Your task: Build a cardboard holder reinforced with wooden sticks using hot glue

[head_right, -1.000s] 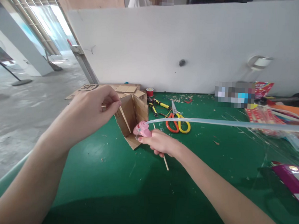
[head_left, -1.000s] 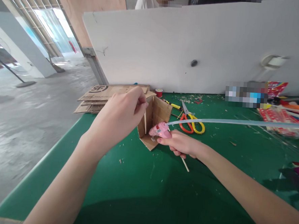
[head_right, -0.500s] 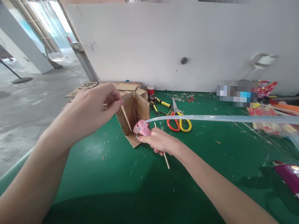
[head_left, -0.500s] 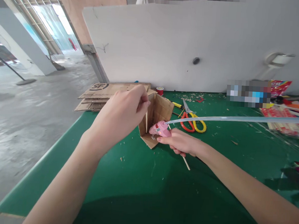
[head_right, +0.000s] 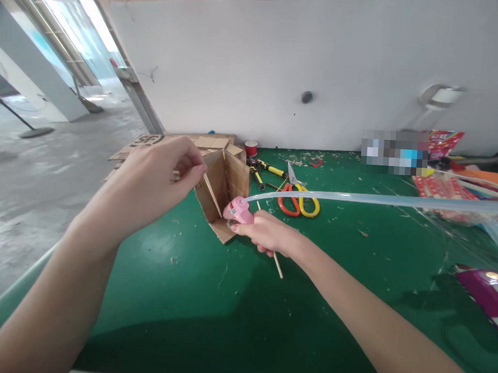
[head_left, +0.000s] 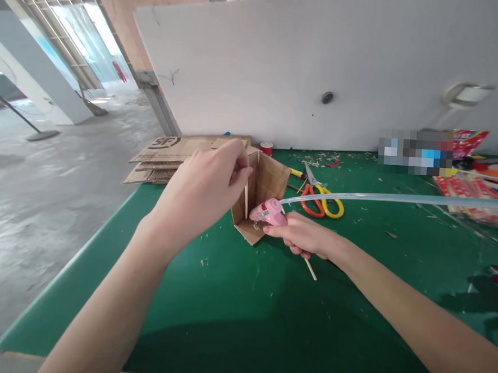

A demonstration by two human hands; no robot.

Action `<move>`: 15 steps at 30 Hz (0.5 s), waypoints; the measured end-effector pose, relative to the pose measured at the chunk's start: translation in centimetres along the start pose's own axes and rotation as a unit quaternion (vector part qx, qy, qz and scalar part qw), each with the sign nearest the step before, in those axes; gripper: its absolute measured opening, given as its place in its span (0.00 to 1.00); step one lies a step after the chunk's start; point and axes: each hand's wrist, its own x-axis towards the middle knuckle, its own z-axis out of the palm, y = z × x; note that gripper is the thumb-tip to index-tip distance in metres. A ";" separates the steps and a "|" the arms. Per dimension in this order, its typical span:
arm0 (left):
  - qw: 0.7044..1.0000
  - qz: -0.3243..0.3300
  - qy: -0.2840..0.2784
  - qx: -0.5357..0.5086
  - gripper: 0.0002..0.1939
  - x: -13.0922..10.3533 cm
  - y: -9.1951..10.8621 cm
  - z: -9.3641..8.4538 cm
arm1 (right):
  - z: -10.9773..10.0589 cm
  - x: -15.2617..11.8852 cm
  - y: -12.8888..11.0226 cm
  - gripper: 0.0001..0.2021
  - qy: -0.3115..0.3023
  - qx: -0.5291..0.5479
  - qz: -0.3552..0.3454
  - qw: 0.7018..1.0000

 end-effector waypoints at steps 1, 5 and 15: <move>1.000 0.000 0.001 0.003 0.06 0.0 0.0 0.0 | 0.0 0.0 0.0 0.20 0.001 0.000 0.001 1.000; 1.000 -0.004 -0.001 0.016 0.07 0.0 0.0 0.1 | 0.2 0.3 0.2 0.22 0.000 0.000 0.005 1.000; 1.000 0.005 0.000 0.006 0.07 -0.1 0.0 0.1 | 0.2 0.5 1.0 0.19 0.000 0.005 0.006 1.000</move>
